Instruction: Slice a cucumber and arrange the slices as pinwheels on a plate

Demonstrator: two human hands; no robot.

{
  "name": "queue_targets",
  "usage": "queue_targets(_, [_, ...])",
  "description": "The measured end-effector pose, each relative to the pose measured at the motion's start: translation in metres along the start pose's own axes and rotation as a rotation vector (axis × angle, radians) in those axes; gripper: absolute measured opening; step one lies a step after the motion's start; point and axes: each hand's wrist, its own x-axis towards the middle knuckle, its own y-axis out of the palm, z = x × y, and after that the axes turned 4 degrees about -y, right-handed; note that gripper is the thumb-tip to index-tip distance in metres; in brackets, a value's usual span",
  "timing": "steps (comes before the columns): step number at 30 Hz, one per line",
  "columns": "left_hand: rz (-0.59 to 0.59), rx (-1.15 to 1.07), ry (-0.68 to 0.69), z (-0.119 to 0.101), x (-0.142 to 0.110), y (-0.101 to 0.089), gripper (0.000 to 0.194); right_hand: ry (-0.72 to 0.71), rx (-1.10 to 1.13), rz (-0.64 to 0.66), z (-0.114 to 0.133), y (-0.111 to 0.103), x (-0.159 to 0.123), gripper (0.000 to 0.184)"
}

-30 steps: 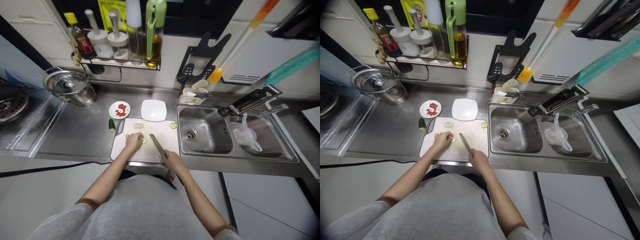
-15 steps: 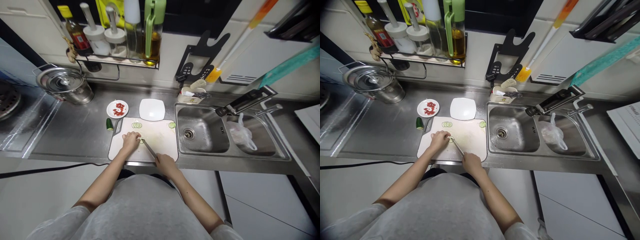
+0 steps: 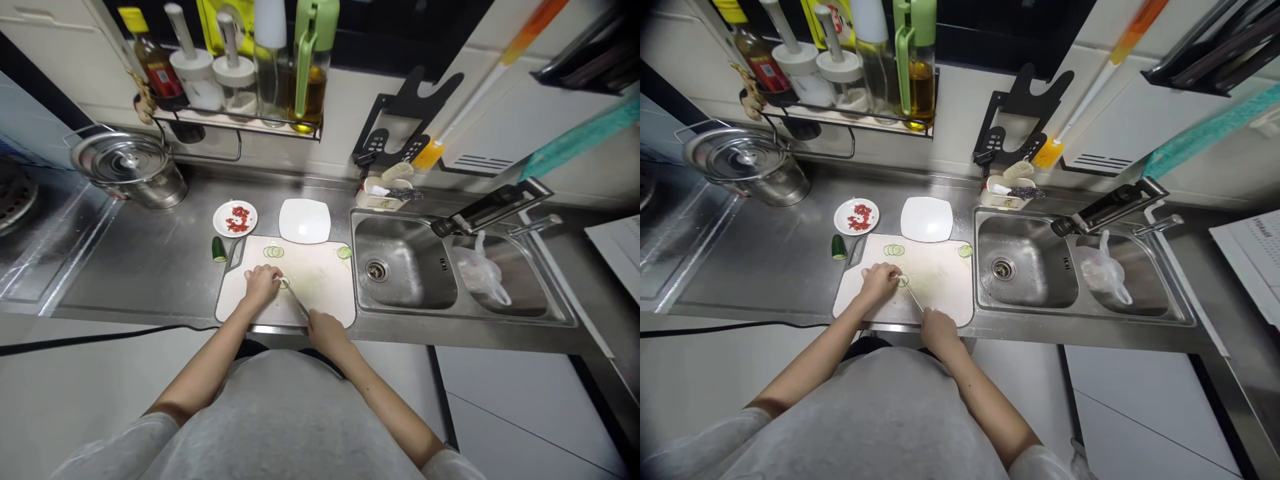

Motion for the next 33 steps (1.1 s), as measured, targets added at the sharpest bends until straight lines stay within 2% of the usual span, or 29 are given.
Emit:
queue_targets(8, [0.013, 0.005, -0.004, -0.001, 0.001, -0.002, 0.021, 0.001, -0.022, 0.019, 0.004, -0.004, 0.005, 0.031])
queue_targets(19, [0.007, 0.040, -0.006, -0.002, 0.001, -0.003, 0.019, 0.008, -0.010, 0.013, 0.002, 0.003, 0.008, 0.032])
queue_targets(27, [0.000, 0.031, -0.011, -0.007, 0.000, -0.002, 0.019, -0.013, -0.013, -0.035, -0.011, 0.013, -0.006, 0.032])
queue_targets(33, [-0.032, -0.024, -0.011, -0.015, -0.009, -0.005, 0.019, -0.043, 0.022, -0.048, -0.026, 0.012, -0.019, 0.031])
